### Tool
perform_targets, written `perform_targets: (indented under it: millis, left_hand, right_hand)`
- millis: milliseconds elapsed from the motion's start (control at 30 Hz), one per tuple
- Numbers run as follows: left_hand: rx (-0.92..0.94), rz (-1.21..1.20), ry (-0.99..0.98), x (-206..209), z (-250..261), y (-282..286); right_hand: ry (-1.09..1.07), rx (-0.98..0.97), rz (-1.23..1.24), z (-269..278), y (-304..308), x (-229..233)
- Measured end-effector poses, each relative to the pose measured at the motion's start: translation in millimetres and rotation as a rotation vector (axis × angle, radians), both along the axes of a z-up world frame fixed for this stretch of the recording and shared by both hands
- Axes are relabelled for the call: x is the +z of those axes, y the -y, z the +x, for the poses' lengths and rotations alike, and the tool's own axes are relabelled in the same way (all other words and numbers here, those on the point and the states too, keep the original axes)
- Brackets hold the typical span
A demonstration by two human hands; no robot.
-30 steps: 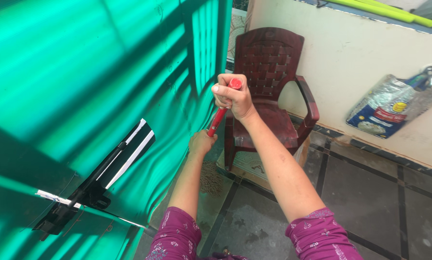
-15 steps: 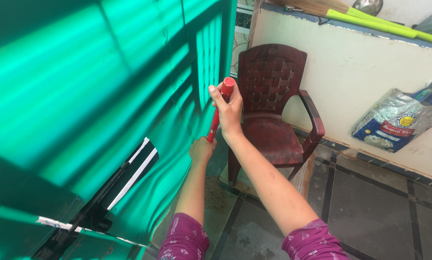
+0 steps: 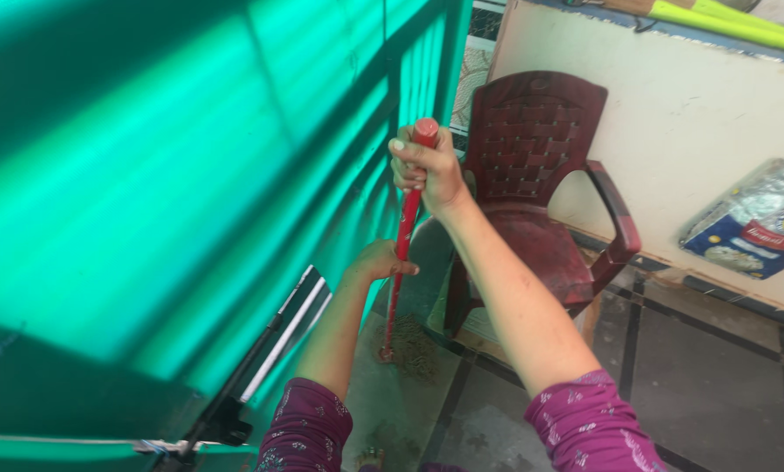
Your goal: The person mops a tiled floor using a mop with a red handle and a traditional mop head, moving across the area and around objects.
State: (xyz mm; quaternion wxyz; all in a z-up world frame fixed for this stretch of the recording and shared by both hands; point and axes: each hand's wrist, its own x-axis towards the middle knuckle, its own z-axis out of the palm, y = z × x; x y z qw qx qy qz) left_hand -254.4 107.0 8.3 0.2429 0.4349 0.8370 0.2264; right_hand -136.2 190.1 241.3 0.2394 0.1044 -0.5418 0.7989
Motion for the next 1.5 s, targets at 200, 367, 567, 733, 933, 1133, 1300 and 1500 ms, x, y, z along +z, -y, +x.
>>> perform_targets:
  millis: [200, 367, 567, 733, 933, 1133, 1300, 1500]
  left_hand:
    - [0.101, 0.052, -0.050, 10, -14, -10]
    - [0.086, 0.091, -0.043, 7, -25, -41]
    - [0.082, 0.055, -0.025, 8, -20, -75]
    - [0.124, 0.111, -0.106, -38, -42, -100]
    - [0.103, 0.280, -0.187, -119, -61, -122]
    - [0.097, 0.451, -0.231, -141, -75, -131]
    - [0.093, 0.512, -0.194, -104, -73, -148]
    - [0.135, 0.305, -0.054, -19, -47, -162]
  right_hand:
    - [0.035, 0.041, 0.060, -33, -13, 11]
    - [0.056, 0.026, 0.074, -39, -36, 16]
    - [0.036, 0.010, 0.138, -23, -61, 10]
    - [0.084, -0.055, 0.388, -30, -70, -32]
    - [0.244, 0.161, 0.930, -46, -33, -119]
    - [0.291, 0.116, 0.924, -49, -52, -119]
    - [0.206, 0.000, 0.780, -56, -101, -79]
    - [0.126, -0.102, 0.412, -52, -141, -18]
